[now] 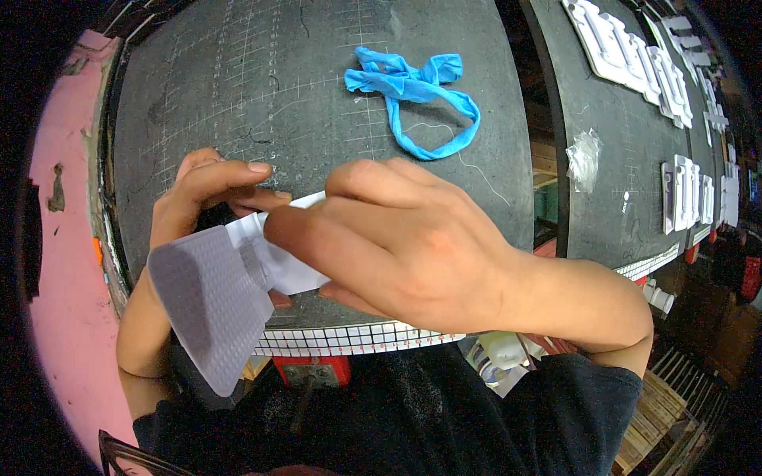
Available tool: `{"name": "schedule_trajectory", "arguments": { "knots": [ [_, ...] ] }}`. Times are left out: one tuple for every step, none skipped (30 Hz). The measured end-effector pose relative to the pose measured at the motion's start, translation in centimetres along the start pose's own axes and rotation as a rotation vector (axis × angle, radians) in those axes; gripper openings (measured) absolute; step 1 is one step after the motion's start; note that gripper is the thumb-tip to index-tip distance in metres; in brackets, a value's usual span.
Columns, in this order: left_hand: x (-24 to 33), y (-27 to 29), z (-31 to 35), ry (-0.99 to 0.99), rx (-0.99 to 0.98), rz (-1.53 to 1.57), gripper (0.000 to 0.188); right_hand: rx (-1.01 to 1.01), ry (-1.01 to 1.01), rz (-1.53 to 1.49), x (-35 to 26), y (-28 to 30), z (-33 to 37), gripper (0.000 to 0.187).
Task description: Assembling plastic components, cleaning them, and placing them into product boxes.
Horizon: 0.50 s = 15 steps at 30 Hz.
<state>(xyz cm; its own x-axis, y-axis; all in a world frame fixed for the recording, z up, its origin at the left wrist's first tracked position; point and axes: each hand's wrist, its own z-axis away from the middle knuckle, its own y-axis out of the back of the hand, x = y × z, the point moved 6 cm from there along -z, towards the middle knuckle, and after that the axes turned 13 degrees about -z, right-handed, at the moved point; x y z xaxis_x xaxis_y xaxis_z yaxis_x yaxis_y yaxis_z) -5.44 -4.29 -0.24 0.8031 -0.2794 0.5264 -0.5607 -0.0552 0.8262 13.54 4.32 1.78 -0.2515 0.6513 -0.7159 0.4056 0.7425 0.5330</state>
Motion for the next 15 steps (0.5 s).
{"name": "schedule_trajectory", "arguments": {
  "knots": [
    [-0.01, 0.12, -0.07, 0.001, -0.001, 0.001, 0.104, -0.019, -0.001, 0.011, -0.11, -0.03, -0.06, 0.060],
    [0.10, 0.27, -0.20, -0.020, -0.004, -0.026, 0.104, -0.020, -0.002, 0.009, -0.08, 0.06, -0.02, 0.060],
    [0.21, 0.32, -0.24, -0.042, -0.007, -0.054, 0.103, -0.047, -0.002, 0.020, -0.02, 0.05, 0.06, 0.060],
    [0.24, 0.26, -0.23, -0.042, -0.007, -0.052, 0.103, -0.074, -0.002, 0.033, 0.01, 0.00, 0.12, 0.061],
    [0.19, 0.18, -0.19, -0.023, -0.009, -0.033, 0.103, -0.075, -0.003, 0.033, 0.04, -0.05, 0.05, 0.061],
    [0.10, 0.11, -0.16, -0.004, -0.012, -0.015, 0.103, -0.042, -0.015, 0.031, 0.13, 0.05, -0.08, 0.061],
    [0.09, 0.12, -0.13, -0.002, -0.011, -0.014, 0.103, -0.010, -0.025, 0.027, 0.24, 0.15, -0.16, 0.062],
    [0.11, 0.14, -0.12, -0.004, -0.015, -0.016, 0.103, -0.013, -0.025, 0.026, 0.28, 0.08, -0.10, 0.062],
    [0.13, 0.16, -0.11, -0.005, -0.018, -0.019, 0.103, -0.008, -0.015, 0.023, 0.25, 0.04, 0.01, 0.062],
    [0.13, 0.22, -0.09, -0.004, -0.017, -0.018, 0.103, -0.004, -0.005, 0.020, 0.21, 0.05, 0.08, 0.062],
    [0.13, 0.24, -0.07, -0.005, -0.024, -0.020, 0.103, -0.006, -0.005, 0.020, 0.18, 0.15, 0.02, 0.062],
    [0.13, 0.26, -0.05, -0.005, -0.030, -0.021, 0.103, -0.029, -0.026, 0.009, 0.24, 0.19, -0.10, 0.062],
    [0.14, 0.35, -0.12, -0.005, -0.029, -0.020, 0.103, -0.051, -0.047, -0.001, 0.32, 0.20, -0.14, 0.062],
    [0.20, 0.43, -0.20, -0.013, -0.033, -0.033, 0.103, -0.053, -0.048, 0.000, 0.38, 0.21, -0.05, 0.062],
    [0.23, 0.43, -0.25, -0.021, -0.036, -0.046, 0.103, -0.049, -0.023, 0.005, 0.32, 0.21, 0.09, 0.063]
  ]
}}
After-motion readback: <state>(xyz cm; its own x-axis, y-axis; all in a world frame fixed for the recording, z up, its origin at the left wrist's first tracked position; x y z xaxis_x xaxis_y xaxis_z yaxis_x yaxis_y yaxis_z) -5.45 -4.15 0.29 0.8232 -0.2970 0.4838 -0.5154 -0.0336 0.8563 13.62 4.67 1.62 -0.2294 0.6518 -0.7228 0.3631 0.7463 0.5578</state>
